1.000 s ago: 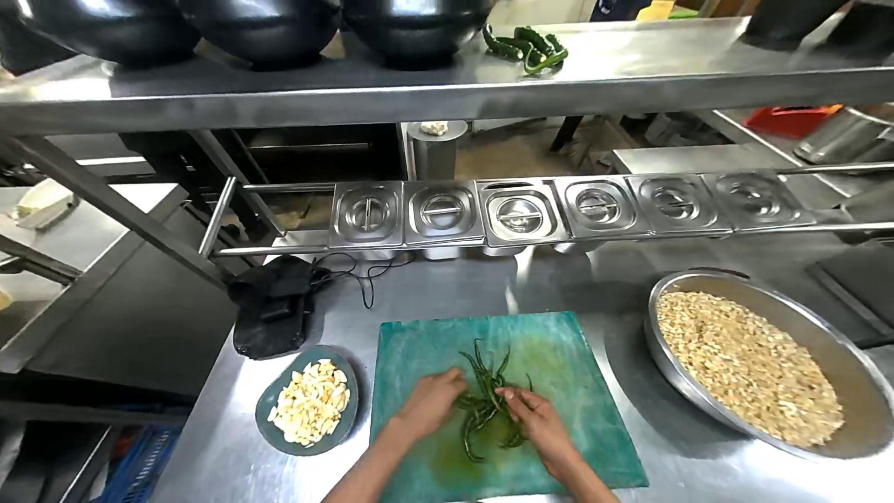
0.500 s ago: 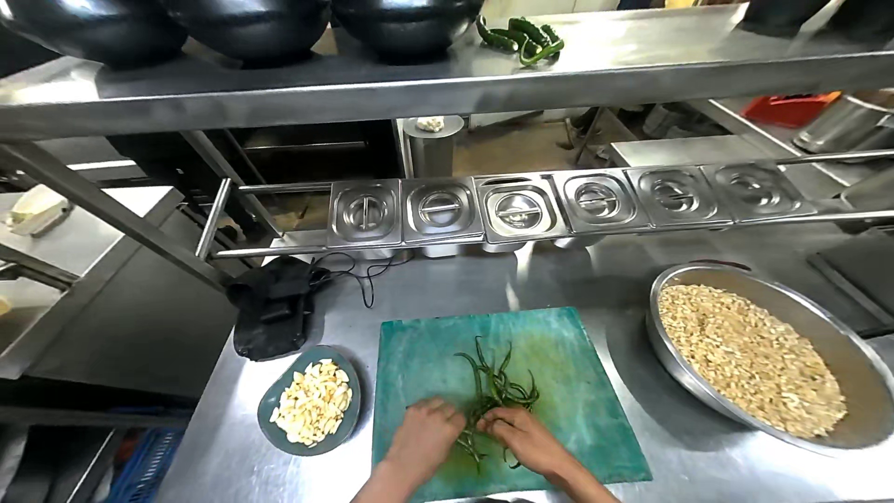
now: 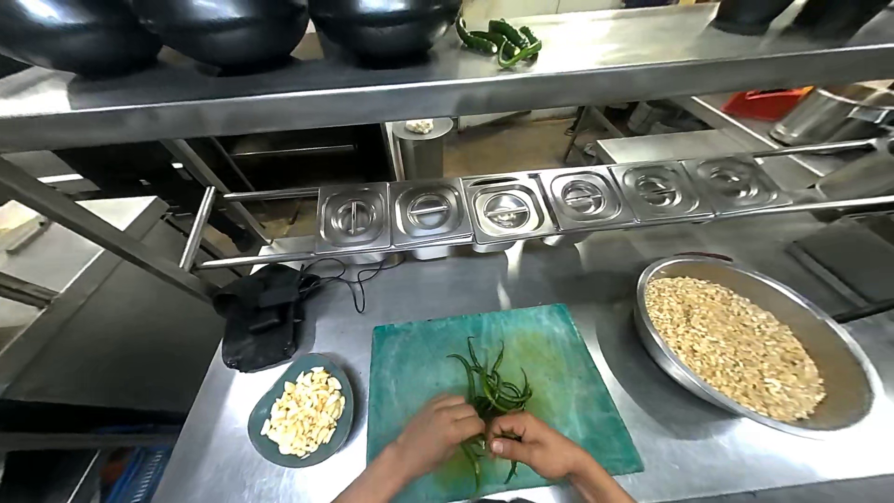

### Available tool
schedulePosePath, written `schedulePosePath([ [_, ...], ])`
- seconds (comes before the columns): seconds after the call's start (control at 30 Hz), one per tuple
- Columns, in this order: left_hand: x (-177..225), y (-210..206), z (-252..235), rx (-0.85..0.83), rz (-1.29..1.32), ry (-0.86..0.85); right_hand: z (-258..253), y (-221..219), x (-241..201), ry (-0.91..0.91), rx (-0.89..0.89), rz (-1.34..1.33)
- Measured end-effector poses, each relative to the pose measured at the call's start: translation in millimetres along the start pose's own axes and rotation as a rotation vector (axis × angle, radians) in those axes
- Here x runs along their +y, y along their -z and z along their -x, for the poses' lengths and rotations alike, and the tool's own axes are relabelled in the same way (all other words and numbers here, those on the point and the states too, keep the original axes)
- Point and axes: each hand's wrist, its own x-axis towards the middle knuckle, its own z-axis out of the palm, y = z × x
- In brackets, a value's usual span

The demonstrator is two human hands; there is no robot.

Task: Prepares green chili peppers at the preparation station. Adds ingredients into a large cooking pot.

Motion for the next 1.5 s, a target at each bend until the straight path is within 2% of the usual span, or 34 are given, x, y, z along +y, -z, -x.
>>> schedulePosePath([
  [0.07, -8.5, -8.2, -6.5, -0.059, 0.115, 0.106, 5.7, 1.3, -6.5, -0.016, 0.102, -0.162],
  [0.13, -21.3, -6.1, -18.3, -0.255, 0.146, 0.319, 10.5, 14.2, -9.4, -0.112, 0.396, -0.311],
  [0.23, -37.4, -3.6, -41.1, -0.511, 0.022, 0.504, 4.5, 57.9, 8.0, -0.388, 0.784, -0.189],
  [0.33, -46.0, -5.3, -57.9, -0.629, -0.064, 0.551, -4.4, 84.7, 39.9, -0.627, 0.882, -0.072],
  [0.53, -56.8, 1.5, -61.1, -0.616, -0.061, 0.573, -14.8, 97.1, 48.2, -0.699, 0.906, -0.173],
  [0.63, -50.0, 14.4, -44.6, -0.502, -0.042, 0.558, -13.8, 102.2, 42.6, -0.719, 0.888, -0.226],
  [0.67, -46.1, 20.4, -37.8, -0.454, -0.024, 0.563, -11.6, 104.4, 37.2, -0.740, 0.856, -0.163],
  [0.77, -32.4, 30.9, -14.7, -0.208, 0.073, 0.601, -6.1, 105.5, 11.9, -0.763, 0.728, 0.284],
  [0.83, -21.5, 32.8, -3.9, -0.067, 0.145, 0.641, -10.3, 89.7, 0.3, -0.617, 0.699, 0.469],
  [0.87, -15.7, 34.9, -2.4, -0.048, 0.173, 0.668, -15.1, 76.0, -5.3, -0.506, 0.670, 0.469],
  [0.97, 0.3, 35.6, -3.3, -0.043, 0.208, 0.687, -29.2, 29.5, -27.5, -0.237, 0.395, 0.343],
  [1.03, 6.3, 35.1, -2.3, -0.056, 0.202, 0.683, -33.6, 8.5, -31.3, -0.123, 0.309, 0.391],
  [1.2, 14.7, 32.8, 4.8, -0.103, 0.187, 0.691, -33.3, 2.4, -48.9, -0.334, 0.124, 0.521],
  [1.3, 11.1, 31.9, 6.6, -0.136, 0.231, 0.616, -25.4, 12.2, -39.8, -0.156, 0.016, 0.498],
  [1.37, 5.9, 24.4, 9.4, -0.117, 0.354, 0.497, -19.2, 20.2, -33.9, -0.040, -0.087, 0.323],
  [1.4, 4.6, 19.3, 8.6, -0.094, 0.414, 0.449, -15.6, 23.5, -31.6, -0.048, -0.119, 0.227],
  [1.43, 4.9, 15.1, 6.1, -0.081, 0.449, 0.438, -10.7, 27.0, -28.6, -0.097, -0.106, 0.161],
  [1.5, 7.5, 10.6, -2.7, -0.067, 0.461, 0.549, 0.5, 36.5, -16.8, -0.239, 0.097, 0.130],
])
